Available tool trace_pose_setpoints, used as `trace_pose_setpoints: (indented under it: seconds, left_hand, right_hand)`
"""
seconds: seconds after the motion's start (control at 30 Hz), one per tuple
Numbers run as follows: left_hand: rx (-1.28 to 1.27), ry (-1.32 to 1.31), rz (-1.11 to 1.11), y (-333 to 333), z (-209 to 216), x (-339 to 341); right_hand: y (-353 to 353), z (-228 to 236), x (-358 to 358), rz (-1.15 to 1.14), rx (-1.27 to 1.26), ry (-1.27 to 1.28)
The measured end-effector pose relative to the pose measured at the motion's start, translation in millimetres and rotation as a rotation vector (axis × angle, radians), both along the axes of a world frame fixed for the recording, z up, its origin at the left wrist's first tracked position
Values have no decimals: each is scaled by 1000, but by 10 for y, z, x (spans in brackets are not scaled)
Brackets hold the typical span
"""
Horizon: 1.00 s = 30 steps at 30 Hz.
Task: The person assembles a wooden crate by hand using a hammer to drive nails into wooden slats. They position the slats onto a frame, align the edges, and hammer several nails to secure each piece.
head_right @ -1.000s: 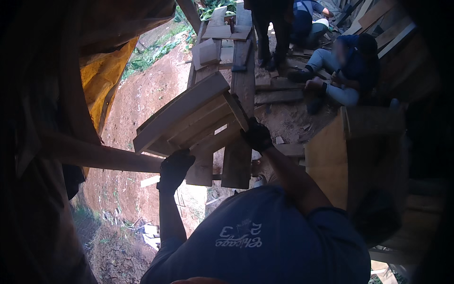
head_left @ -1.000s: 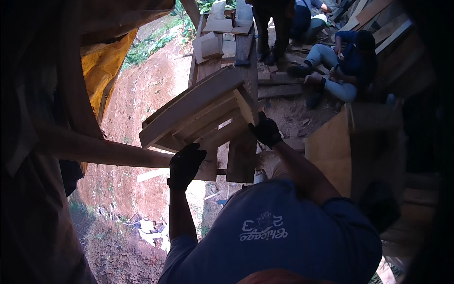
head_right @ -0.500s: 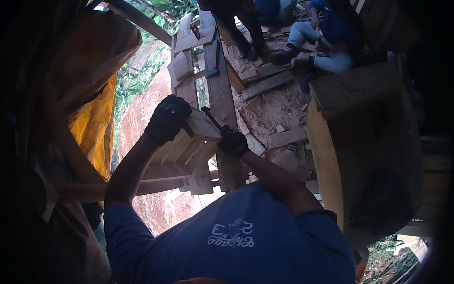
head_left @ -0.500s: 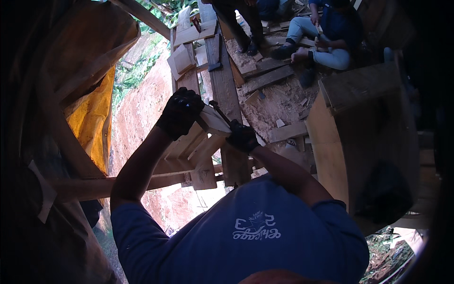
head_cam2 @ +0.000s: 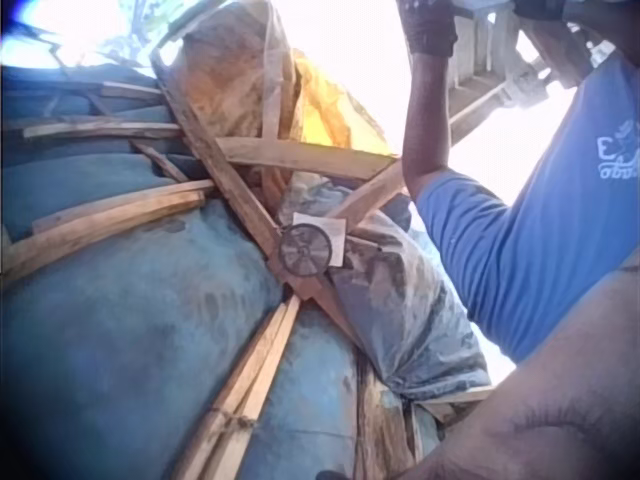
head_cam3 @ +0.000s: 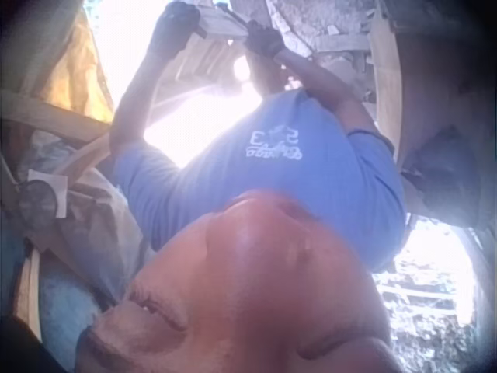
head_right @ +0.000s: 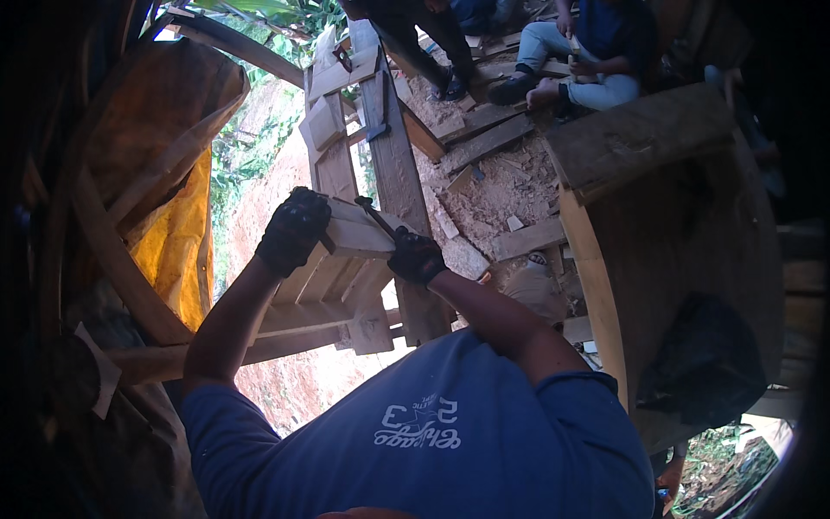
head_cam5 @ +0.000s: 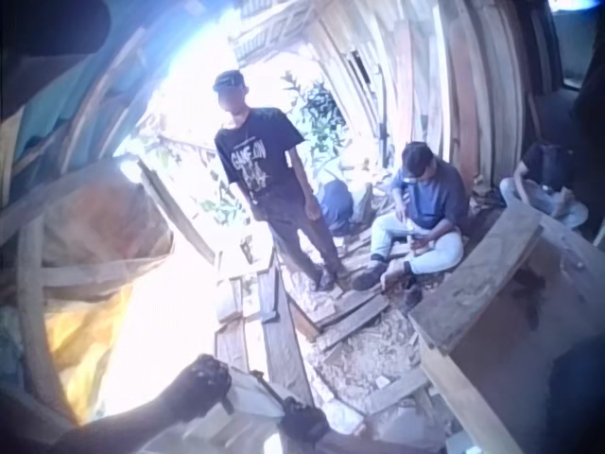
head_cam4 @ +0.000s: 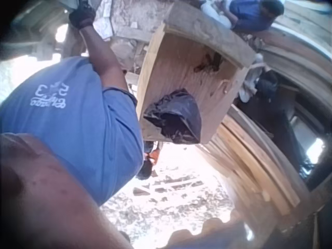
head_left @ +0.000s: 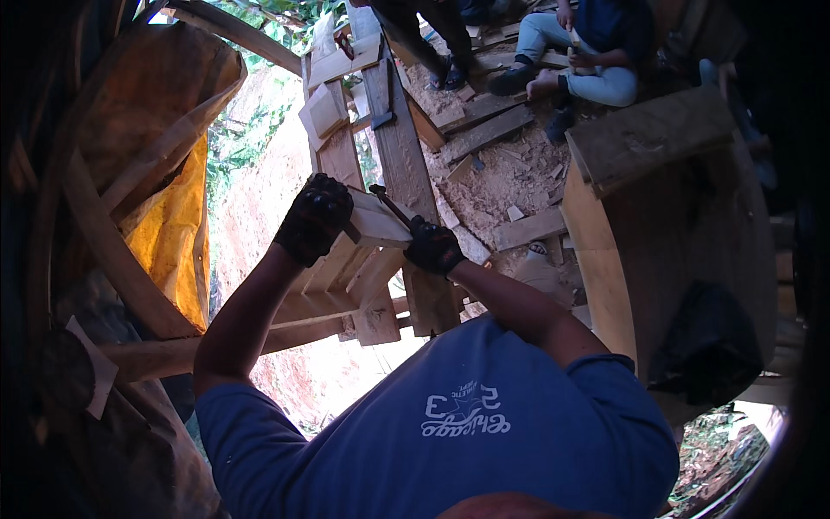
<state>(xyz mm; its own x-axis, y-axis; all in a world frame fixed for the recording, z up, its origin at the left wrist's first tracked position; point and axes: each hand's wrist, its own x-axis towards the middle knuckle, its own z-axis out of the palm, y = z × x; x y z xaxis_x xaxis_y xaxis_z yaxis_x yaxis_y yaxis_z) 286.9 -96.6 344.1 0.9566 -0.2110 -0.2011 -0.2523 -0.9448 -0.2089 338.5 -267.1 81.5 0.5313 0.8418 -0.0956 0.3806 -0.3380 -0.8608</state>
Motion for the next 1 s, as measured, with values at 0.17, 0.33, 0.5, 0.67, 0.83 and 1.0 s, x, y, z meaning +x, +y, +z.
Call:
trace_pose_setpoints:
  seconds: [0.17,0.33,0.5,0.67,0.83,1.0]
  left_hand:
    - [-14,-17,-47,-20,42,34]
    - [-143,-89,-175,20,101,22]
    - [-37,13,-120,155,6,-27]
    - [-123,-8,-152,176,25,-49]
    - [-110,24,-123,198,-4,-66]
    - [-143,-62,-194,424,-212,-192]
  right_hand:
    - [22,-37,8,-12,14,-5]
    - [76,-49,4,-17,-39,-17]
    - [60,-34,-67,-17,-28,-131]
    - [83,-26,-51,-28,-46,-120]
    - [117,-56,-26,-6,-55,-80]
    - [89,83,-17,-1,-23,-96]
